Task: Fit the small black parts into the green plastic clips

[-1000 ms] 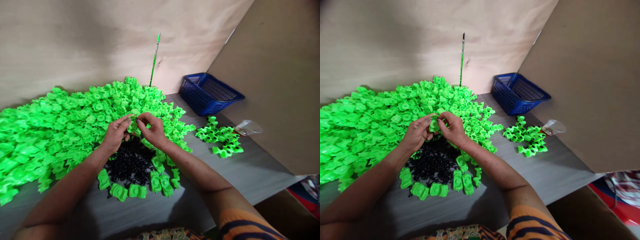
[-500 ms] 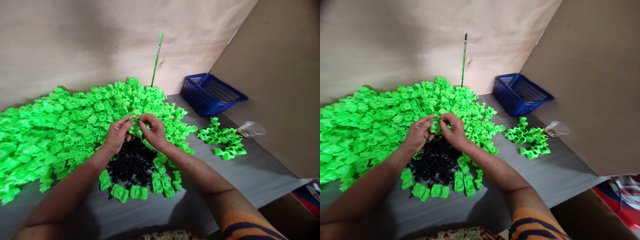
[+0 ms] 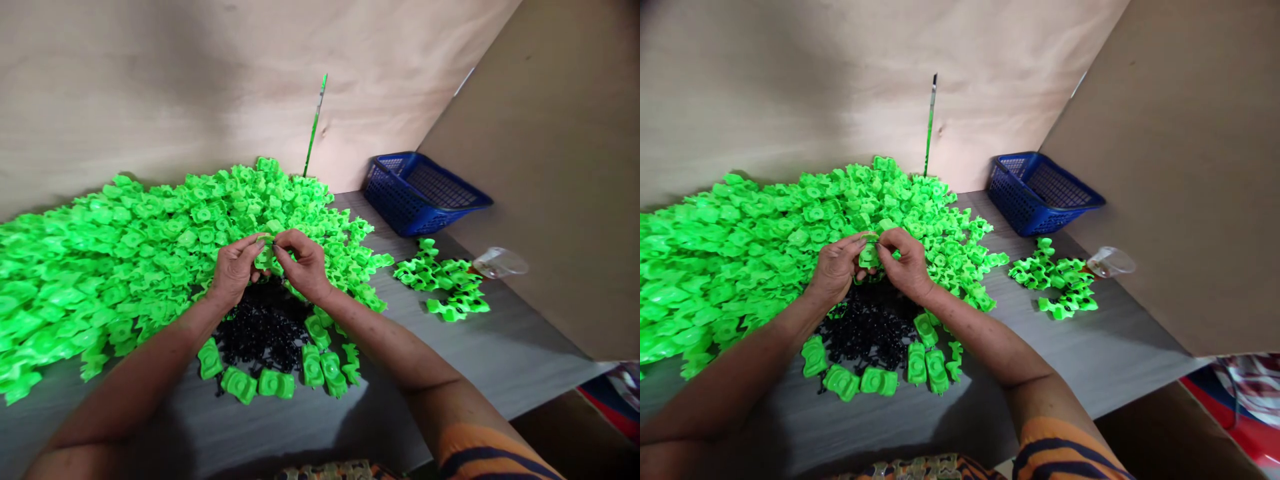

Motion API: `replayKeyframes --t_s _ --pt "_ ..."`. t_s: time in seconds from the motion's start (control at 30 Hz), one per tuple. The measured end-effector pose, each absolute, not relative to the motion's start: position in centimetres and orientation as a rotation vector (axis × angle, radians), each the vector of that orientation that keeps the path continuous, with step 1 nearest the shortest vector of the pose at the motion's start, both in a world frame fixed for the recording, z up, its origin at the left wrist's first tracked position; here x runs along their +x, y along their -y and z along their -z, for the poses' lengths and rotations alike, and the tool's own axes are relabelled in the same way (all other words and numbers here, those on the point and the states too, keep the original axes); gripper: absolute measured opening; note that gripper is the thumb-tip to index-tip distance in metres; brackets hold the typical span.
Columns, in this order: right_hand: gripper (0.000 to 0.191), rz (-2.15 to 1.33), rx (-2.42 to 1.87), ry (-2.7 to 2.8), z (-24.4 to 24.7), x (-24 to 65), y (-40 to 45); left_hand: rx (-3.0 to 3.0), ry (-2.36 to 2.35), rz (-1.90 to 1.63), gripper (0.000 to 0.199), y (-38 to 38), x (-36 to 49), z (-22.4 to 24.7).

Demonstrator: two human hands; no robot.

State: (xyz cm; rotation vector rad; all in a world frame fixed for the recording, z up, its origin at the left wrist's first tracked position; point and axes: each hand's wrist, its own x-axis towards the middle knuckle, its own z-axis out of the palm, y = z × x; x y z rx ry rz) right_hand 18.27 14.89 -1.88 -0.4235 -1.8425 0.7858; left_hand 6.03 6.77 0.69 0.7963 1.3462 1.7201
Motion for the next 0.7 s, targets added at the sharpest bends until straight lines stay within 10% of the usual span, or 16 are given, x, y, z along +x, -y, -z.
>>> replayKeyframes --t_s 0.7 --pt "0.013 -0.894 -0.542 1.855 0.8 19.2 -16.6 0.647 -1.109 -1.665 0.046 -7.2 4.3 -1.3"
